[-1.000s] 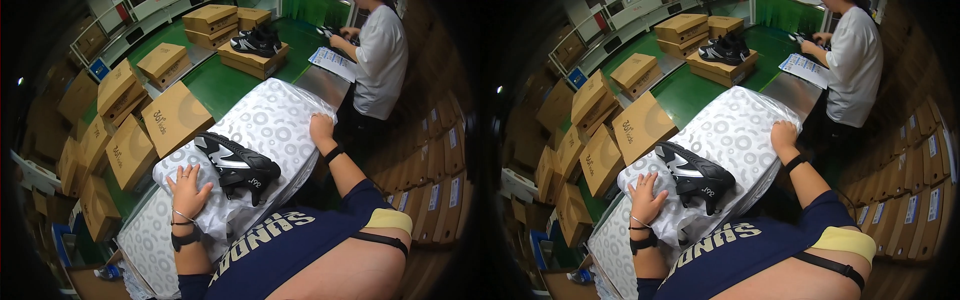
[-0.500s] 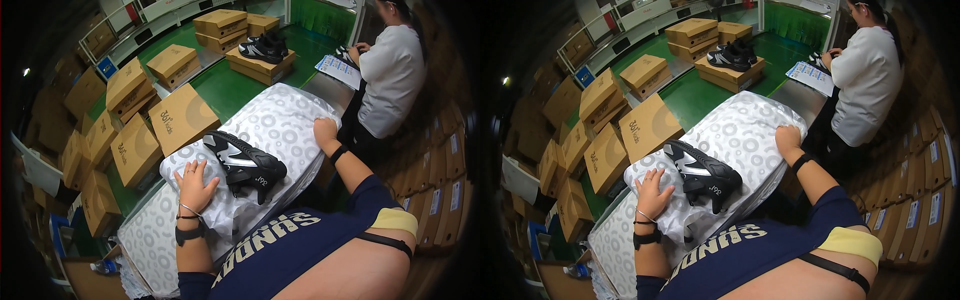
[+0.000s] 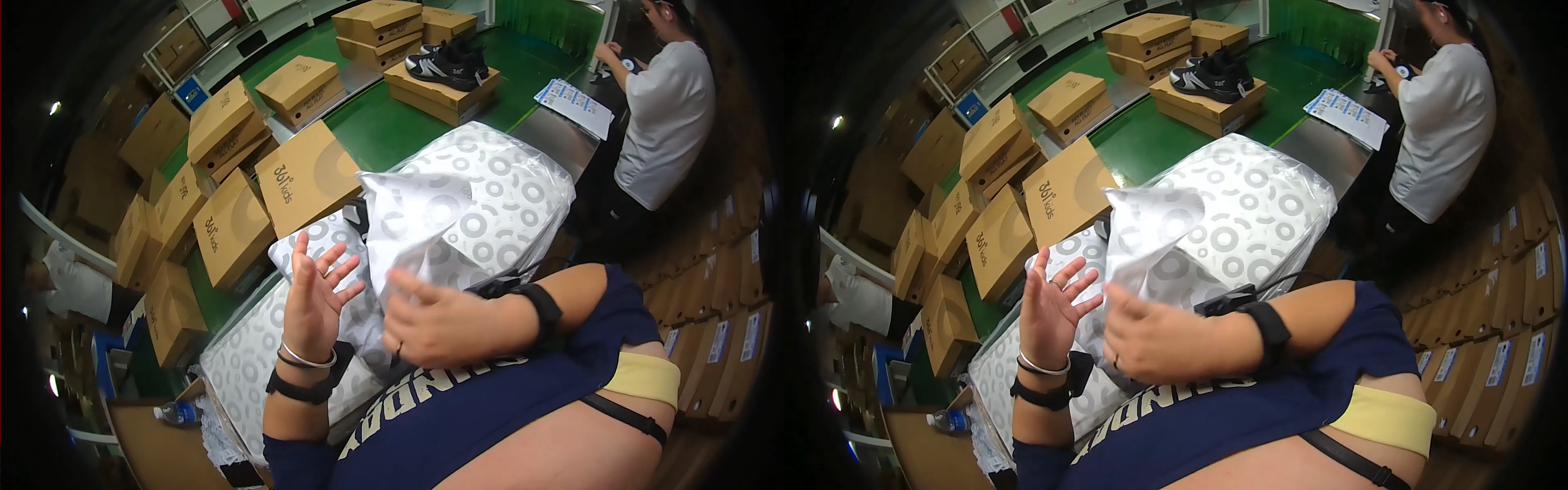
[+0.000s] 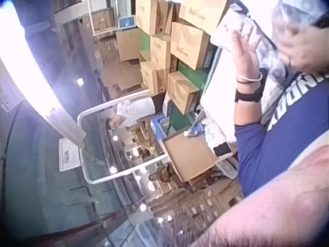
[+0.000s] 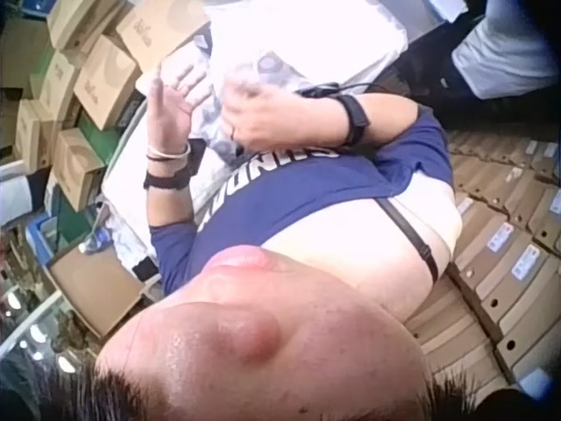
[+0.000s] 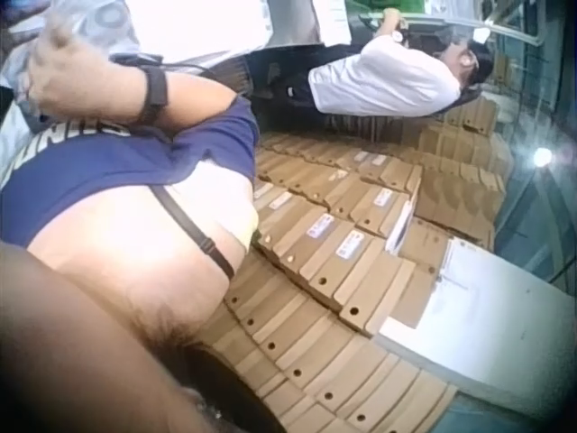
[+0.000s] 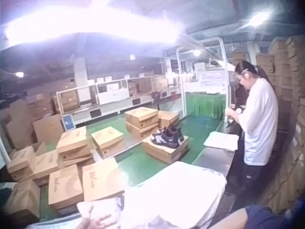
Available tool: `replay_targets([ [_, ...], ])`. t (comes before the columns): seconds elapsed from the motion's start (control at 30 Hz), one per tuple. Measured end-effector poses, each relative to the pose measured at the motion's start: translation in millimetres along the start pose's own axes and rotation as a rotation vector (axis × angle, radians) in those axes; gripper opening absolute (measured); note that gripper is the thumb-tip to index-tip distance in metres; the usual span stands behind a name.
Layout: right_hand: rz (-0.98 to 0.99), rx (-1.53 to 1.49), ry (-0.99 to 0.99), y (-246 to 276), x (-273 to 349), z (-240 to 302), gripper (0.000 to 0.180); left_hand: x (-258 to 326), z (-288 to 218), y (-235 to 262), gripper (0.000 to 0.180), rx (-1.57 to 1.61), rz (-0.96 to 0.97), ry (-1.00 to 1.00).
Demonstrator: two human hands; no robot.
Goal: The recorder is packing manufactured shoes into their respective boxes with tissue paper in a factory or warehouse setting.
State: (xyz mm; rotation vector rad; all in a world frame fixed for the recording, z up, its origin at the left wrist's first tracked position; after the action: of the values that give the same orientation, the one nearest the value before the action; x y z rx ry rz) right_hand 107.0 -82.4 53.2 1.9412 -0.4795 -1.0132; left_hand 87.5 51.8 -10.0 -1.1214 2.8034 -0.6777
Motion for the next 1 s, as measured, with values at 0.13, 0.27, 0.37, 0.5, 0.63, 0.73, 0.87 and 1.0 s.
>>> replay_targets([
  [0.13,0.076,-0.332,0.286,-5,-3,24,0.012,-3,-6,10,0.08,0.072,-0.025,-0.011],
  [0.27,-0.58,-0.583,0.034,70,10,-82,0.008,8,-22,29,0.08,0.045,-0.168,-0.18],
  [0.37,-0.649,-0.808,-0.58,4,35,-197,0.021,1,-16,72,0.077,-0.095,-0.344,-0.084],
  [0.5,-0.257,-1.308,-0.838,-163,47,-267,0.042,-3,-1,124,0.074,-0.632,-0.495,-0.116],
  [0.63,0.204,-1.618,-0.681,-237,17,-239,0.054,-11,-10,122,0.074,-1.248,-0.432,-0.158],
  [0.73,-0.042,-1.186,-0.969,-253,24,-287,0.054,-55,-15,182,0.071,-0.97,-0.441,-0.064],
  [0.87,0.256,-1.289,-1.076,-304,0,-266,0.061,-98,36,307,0.051,-0.275,-0.799,0.446],
  [1.0,0.558,-0.854,-0.911,-336,-46,-247,0.069,-149,58,345,0.048,-0.108,-0.511,0.155],
])
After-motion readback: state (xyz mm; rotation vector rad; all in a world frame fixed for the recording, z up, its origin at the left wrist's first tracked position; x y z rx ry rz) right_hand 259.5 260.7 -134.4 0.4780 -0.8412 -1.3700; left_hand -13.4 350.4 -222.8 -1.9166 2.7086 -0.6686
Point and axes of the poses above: each hand's wrist, its own x-axis away from the middle knuckle, its own y-axis out of the back of the hand, z = x × y, the point moved 9 cm from there along -x, towards the middle knuckle, and after that the axes turned 1 degree about z, right-handed, at the moved point
